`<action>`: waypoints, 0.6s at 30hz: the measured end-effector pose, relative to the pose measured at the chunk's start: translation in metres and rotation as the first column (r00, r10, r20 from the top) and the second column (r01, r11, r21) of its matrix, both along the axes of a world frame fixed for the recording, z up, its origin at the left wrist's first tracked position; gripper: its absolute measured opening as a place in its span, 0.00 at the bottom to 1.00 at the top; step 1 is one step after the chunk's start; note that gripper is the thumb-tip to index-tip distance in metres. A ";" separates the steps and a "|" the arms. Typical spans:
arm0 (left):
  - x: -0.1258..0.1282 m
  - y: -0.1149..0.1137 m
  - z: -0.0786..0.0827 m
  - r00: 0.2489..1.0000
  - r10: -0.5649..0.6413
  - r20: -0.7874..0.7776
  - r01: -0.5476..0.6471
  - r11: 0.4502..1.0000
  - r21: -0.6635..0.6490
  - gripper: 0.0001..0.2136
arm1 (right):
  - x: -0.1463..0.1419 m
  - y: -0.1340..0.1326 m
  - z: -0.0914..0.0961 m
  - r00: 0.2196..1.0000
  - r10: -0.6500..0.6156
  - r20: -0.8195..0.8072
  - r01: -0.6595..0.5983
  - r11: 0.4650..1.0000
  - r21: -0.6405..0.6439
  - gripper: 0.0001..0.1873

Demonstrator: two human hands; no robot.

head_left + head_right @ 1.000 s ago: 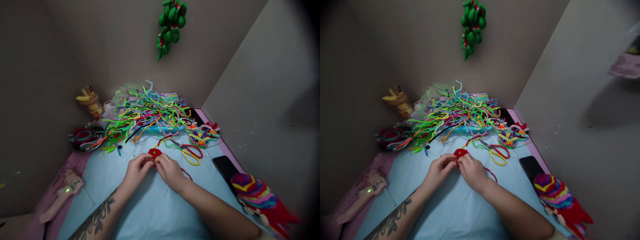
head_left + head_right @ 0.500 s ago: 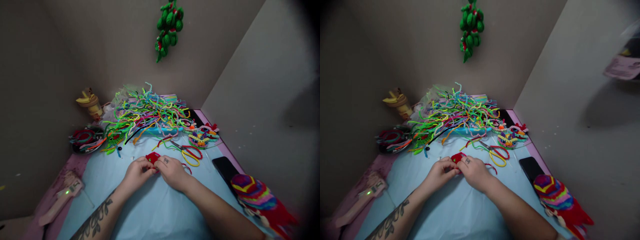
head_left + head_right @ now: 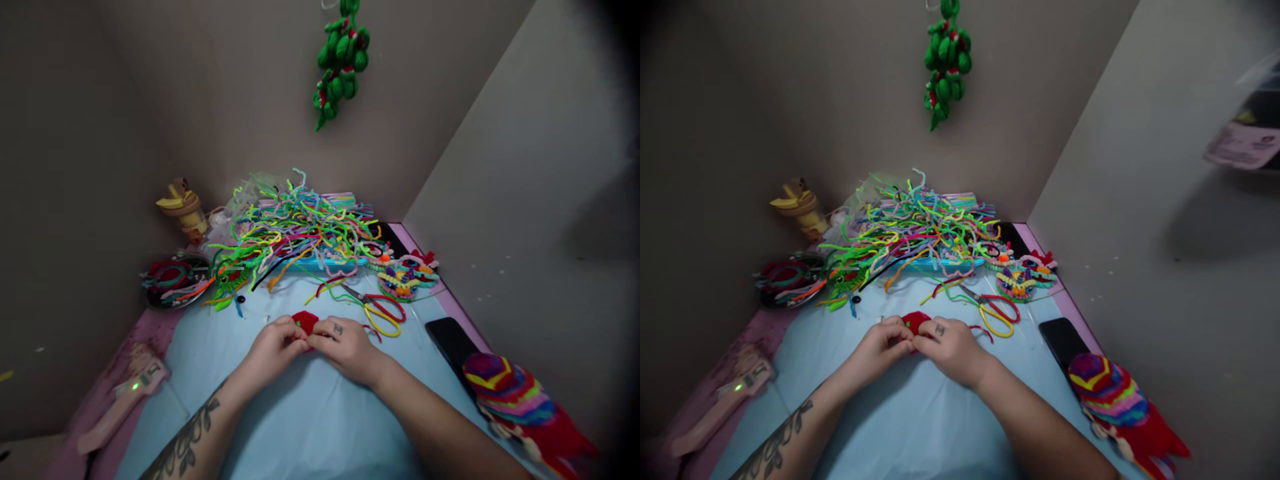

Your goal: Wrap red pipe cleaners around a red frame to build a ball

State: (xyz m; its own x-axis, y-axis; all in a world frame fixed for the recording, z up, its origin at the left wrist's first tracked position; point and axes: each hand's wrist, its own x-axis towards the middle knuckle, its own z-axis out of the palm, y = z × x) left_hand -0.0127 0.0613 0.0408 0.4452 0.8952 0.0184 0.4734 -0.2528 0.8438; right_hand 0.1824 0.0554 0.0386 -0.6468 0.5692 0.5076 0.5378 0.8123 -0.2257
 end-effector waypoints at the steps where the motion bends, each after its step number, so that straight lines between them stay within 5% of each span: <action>1: 0.000 0.000 0.001 1.000 -0.009 0.003 0.009 1.000 -0.016 0.05 | 0.000 0.000 0.000 1.000 -0.003 0.005 0.002 1.000 0.014 0.10; 11: 0.003 -0.003 0.001 0.998 -0.025 -0.057 0.030 0.996 0.084 0.09 | -0.003 0.001 -0.008 0.996 -0.026 -0.084 0.027 1.000 0.008 0.10; 18: 0.007 -0.010 -0.004 0.969 0.057 -0.239 0.041 0.922 0.384 0.10 | -0.008 0.003 -0.013 0.987 -0.100 -0.125 0.098 0.995 -0.023 0.10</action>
